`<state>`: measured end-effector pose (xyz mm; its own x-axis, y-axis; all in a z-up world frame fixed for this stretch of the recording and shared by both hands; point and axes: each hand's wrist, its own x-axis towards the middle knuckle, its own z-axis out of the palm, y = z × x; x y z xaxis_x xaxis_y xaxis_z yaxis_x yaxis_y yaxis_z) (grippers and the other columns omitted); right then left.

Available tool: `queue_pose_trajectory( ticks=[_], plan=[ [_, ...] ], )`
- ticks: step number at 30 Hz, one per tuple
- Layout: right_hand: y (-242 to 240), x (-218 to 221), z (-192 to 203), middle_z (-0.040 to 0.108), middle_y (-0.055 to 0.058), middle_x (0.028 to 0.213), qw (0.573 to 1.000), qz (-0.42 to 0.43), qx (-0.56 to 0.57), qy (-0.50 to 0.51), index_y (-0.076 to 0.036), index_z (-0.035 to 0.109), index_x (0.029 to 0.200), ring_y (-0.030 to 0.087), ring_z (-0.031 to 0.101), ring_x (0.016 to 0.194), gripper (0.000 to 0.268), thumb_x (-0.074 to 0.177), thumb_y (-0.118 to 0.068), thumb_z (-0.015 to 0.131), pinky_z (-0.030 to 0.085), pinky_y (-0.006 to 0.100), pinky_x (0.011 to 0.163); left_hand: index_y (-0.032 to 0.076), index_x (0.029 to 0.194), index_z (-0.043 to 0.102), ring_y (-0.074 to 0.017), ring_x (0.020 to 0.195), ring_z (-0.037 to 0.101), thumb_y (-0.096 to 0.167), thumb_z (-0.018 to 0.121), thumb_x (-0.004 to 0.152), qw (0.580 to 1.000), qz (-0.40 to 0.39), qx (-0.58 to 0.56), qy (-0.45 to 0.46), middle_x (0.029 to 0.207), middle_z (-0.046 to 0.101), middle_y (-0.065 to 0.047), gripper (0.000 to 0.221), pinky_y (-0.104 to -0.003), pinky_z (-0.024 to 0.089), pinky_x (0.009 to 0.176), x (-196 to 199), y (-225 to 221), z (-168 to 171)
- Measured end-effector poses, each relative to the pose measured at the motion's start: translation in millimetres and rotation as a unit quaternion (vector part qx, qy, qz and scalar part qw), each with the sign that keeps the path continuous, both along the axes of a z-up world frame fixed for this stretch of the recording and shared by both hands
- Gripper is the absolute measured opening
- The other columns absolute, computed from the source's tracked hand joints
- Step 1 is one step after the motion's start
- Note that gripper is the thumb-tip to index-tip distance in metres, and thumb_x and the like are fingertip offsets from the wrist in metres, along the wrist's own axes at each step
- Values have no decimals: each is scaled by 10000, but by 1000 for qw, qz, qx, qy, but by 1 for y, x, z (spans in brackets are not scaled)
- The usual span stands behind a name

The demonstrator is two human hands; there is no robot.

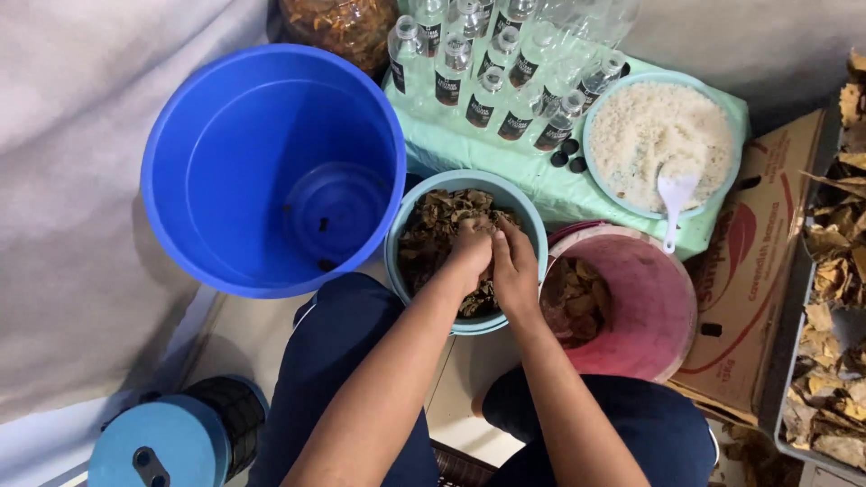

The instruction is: Manually crushing and pulverizing dried leaves by hand into a bowl as part of a processing task.

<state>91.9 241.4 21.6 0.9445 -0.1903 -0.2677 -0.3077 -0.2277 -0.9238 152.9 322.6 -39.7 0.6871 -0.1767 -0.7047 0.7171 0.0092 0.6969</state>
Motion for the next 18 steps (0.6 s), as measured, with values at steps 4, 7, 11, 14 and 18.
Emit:
queue_pose_trajectory(
  ticks=[4,7,11,14,18],
  plan=[
    [-1,4,2,259,290,1637,998,-3,65,15,-44,282,1619,506,162,1543,546,1153,-328,281,173,696,1277,122,1575,260,-389,1198,600,43,428,994,995,-30,31,-90,1283,529,-235,610,-521,508,985,-8,-11,-21],
    [-6,8,-4,161,320,1674,995,-29,100,12,-27,220,1635,512,83,1560,582,1136,-325,209,91,670,1292,168,1476,460,-466,1517,234,-100,384,921,983,-63,18,-172,1561,371,-212,621,-673,176,1209,-14,-14,22],
    [-11,7,-32,247,316,1651,979,-55,183,-76,39,329,1597,448,162,1552,536,1142,-241,285,119,580,1288,168,1512,456,-430,1528,255,257,424,941,994,26,-49,-91,1596,375,-193,579,-636,182,1228,-5,-18,55],
    [-1,4,-16,387,337,1574,982,13,70,-175,57,464,1514,462,286,1509,485,1139,-175,262,205,576,1271,168,1542,453,-399,1538,273,564,456,958,989,104,-107,-16,1626,378,-176,706,-604,187,1244,-5,-21,64],
    [9,-6,-28,545,190,1526,983,17,85,-164,-31,566,1484,328,431,1482,495,1145,-221,259,281,508,1256,59,1433,540,-383,1470,413,687,449,1006,985,164,-51,-21,1531,499,-216,765,-582,289,1229,-5,-11,57]
  ],
)
